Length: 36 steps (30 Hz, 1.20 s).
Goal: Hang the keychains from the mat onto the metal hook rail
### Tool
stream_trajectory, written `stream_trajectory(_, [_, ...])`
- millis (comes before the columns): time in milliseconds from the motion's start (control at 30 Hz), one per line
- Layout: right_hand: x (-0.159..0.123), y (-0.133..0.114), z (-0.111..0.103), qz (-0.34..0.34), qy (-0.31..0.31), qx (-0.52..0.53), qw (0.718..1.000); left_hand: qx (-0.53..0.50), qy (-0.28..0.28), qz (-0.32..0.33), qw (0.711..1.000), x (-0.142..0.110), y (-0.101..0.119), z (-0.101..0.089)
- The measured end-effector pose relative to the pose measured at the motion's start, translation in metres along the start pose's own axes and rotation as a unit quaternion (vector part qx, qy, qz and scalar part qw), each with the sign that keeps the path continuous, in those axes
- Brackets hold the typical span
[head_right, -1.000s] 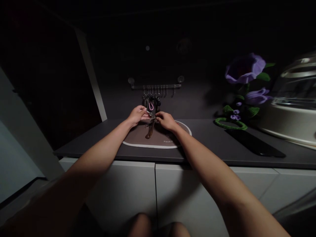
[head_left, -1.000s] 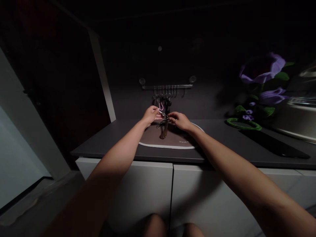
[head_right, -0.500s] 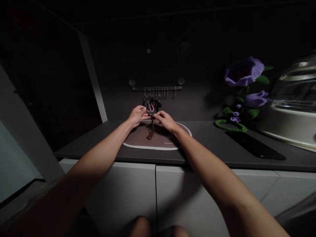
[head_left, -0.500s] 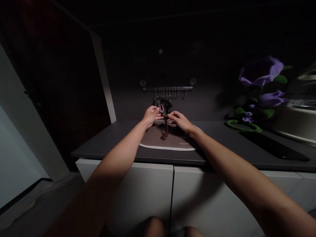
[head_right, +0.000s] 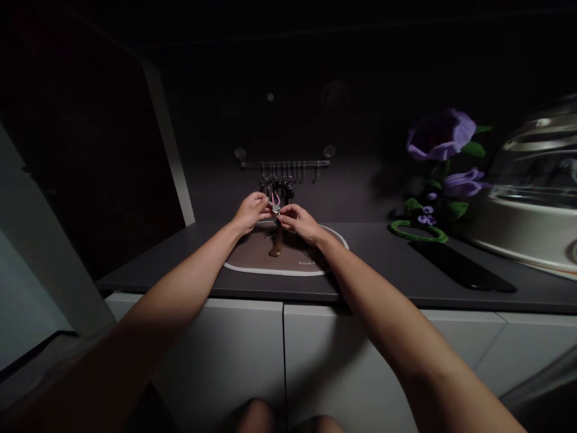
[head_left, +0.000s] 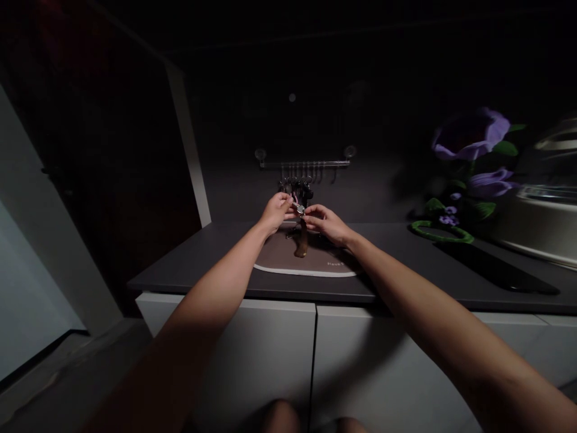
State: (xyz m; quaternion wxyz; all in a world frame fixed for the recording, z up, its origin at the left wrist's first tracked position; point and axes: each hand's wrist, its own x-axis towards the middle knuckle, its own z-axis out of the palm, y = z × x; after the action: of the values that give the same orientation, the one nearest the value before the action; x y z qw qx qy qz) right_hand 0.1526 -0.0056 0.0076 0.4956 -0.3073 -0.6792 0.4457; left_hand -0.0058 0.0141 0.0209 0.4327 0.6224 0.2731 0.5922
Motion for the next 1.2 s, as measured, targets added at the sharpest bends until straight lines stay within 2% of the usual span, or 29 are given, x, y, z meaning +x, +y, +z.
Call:
stream_trajectory(100, [0.0,-0.001,0.0,-0.001,-0.008,-0.014,1.0,-0.003,0.001,0.002,1.0,0.0,0.001,0.0])
stream_trajectory(200, [0.001,-0.001,-0.001,-0.033,-0.007,-0.06,0.998,0.005,0.011,0.001,1.0,0.001,0.0,0.0])
stream_trajectory(467, [0.005,0.0,-0.01,-0.111,0.073,-0.157,0.979,-0.009,0.038,-0.008,0.999,0.002,0.001,-0.003])
stream_trajectory(700, [0.005,0.001,-0.011,-0.105,0.061,-0.184,0.975,-0.071,0.04,-0.04,0.996,0.002,-0.001,0.0])
stream_trajectory(800, [0.003,-0.001,-0.009,-0.09,0.063,-0.174,0.979,-0.094,0.043,-0.041,0.994,0.002,-0.002,0.001])
stream_trajectory(1000, [0.003,-0.004,-0.009,-0.058,0.054,-0.091,0.993,-0.135,0.061,-0.048,0.988,0.0,0.001,0.005])
stream_trajectory(1200, [0.004,-0.005,-0.012,-0.078,0.08,-0.057,0.992,-0.142,0.046,-0.047,0.988,0.001,0.001,0.006])
